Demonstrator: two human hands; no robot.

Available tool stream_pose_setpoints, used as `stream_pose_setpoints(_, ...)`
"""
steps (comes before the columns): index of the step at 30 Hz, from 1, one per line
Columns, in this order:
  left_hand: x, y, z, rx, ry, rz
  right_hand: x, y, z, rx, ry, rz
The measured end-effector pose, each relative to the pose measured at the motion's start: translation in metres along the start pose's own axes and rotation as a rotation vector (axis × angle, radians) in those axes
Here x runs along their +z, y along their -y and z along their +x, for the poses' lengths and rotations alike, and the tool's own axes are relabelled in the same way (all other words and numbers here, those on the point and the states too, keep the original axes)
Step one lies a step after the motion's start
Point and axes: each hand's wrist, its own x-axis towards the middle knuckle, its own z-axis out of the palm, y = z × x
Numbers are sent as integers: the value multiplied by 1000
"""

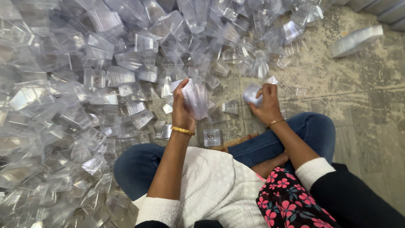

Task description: The person sits on the floor among piles of small clear plastic cups and nests cups one into another by hand to build stacks, repeatedly picking up loose cups and pressing them into a growing stack, then setting completed stacks aside.

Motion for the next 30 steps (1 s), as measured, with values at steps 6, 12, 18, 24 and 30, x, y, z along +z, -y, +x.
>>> stream_pose_setpoints(6, -6, 7, 3, -119, -129, 181, -17, -12, -14, 116, 105, -141)
stream_pose_setpoints(12, 14, -8, -3, -301, -51, 149, -25, -1, -7, 173, 225, -341)
stream_pose_setpoints(18, 12, -6, -2, -329, 9, 203, -42, -6, 5, 308, 285, -276)
stream_pose_setpoints(24, 5, 5, 1, -205, 69, 659, -77, -20, 15, 604, 349, 664)
stream_pose_setpoints(30, 17, 7, -9, -304, 296, 879, -97, 26, 23, 709, 552, 1005)
